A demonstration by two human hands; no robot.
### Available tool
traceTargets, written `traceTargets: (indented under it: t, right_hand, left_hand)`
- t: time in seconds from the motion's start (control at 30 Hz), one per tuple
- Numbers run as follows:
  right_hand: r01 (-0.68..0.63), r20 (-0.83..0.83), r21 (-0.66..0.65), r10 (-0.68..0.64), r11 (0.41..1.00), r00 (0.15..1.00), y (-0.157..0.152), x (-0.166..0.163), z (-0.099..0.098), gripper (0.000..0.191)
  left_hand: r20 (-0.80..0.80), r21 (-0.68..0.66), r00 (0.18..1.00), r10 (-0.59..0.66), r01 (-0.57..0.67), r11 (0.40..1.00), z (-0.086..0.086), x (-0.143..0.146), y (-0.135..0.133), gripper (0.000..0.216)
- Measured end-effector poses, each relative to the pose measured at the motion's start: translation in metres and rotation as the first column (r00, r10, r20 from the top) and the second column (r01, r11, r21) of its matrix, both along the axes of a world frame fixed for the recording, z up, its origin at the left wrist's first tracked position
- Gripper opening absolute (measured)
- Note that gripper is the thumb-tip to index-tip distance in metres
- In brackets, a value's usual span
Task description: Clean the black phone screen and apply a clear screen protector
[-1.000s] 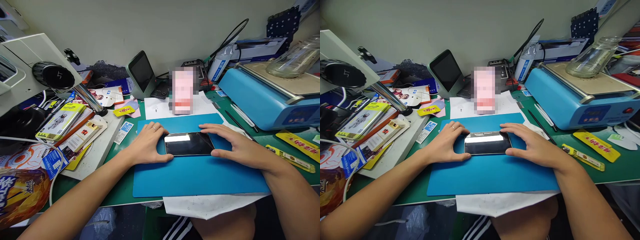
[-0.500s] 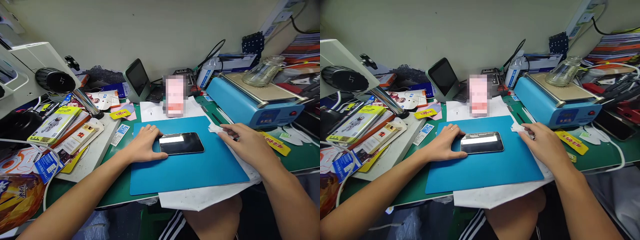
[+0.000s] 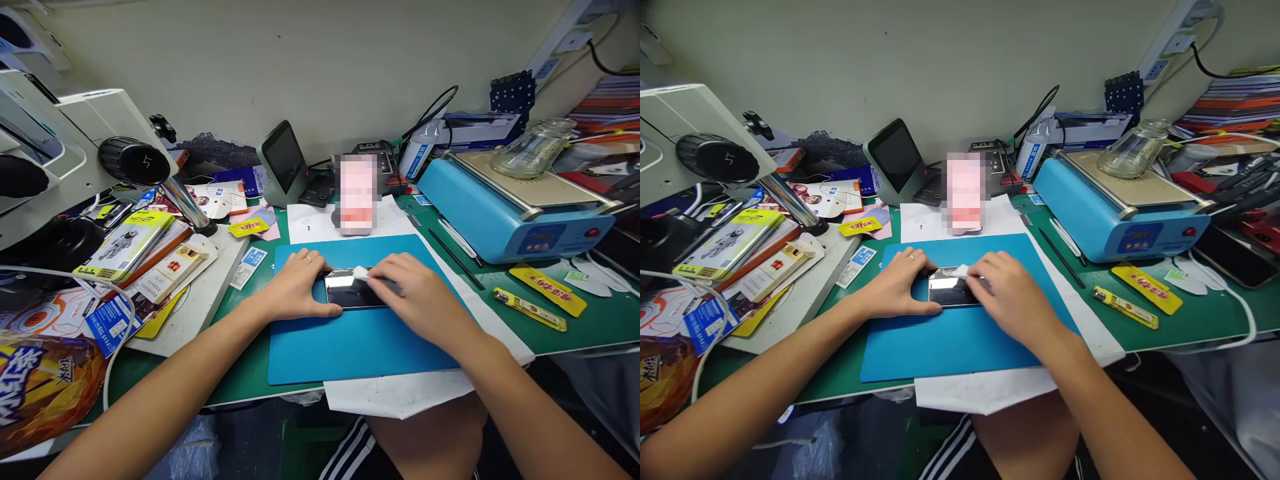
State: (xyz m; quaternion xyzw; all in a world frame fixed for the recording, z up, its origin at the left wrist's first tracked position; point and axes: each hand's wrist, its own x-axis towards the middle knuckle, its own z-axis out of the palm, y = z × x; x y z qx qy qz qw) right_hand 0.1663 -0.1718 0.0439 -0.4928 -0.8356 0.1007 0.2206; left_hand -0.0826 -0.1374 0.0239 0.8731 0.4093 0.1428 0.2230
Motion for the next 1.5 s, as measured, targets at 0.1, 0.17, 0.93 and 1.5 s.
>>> traceTargets:
  t: [0.1, 0.17, 0.93, 1.5]
  right_hand:
    - [-0.067, -0.009, -0.067, 0.067, 0.995, 0.998, 0.000, -0.030, 0.002, 0.024]
    - [-0.105, -0.012, -0.074, 0.104, 0.992, 0.995, 0.003, -0.041, 0.002, 0.024]
    - [-0.072, 0.082, -0.207, 0.091, 0.976, 0.993, 0.008, -0.011, 0.003, 0.034]
    - [0.194, 0.107, -0.033, -0.190, 0.980, 0.976, -0.002, 0.070, 0.003, 0.044]
  left_hand:
    - [0.007, 0.016, 1.000, 0.001, -0.001, 1.000, -0.002, 0.000, 0.000, 0.054]
    - [0.020, 0.033, 1.000, -0.002, 0.001, 0.999, -0.004, 0.000, 0.001, 0.051]
    - [0.024, -0.001, 1.000, -0.004, 0.004, 1.000, -0.001, -0.002, 0.000, 0.056]
    - [0.030, -0.026, 0.999, -0.014, 0.015, 1.000, 0.002, -0.002, 0.000, 0.058]
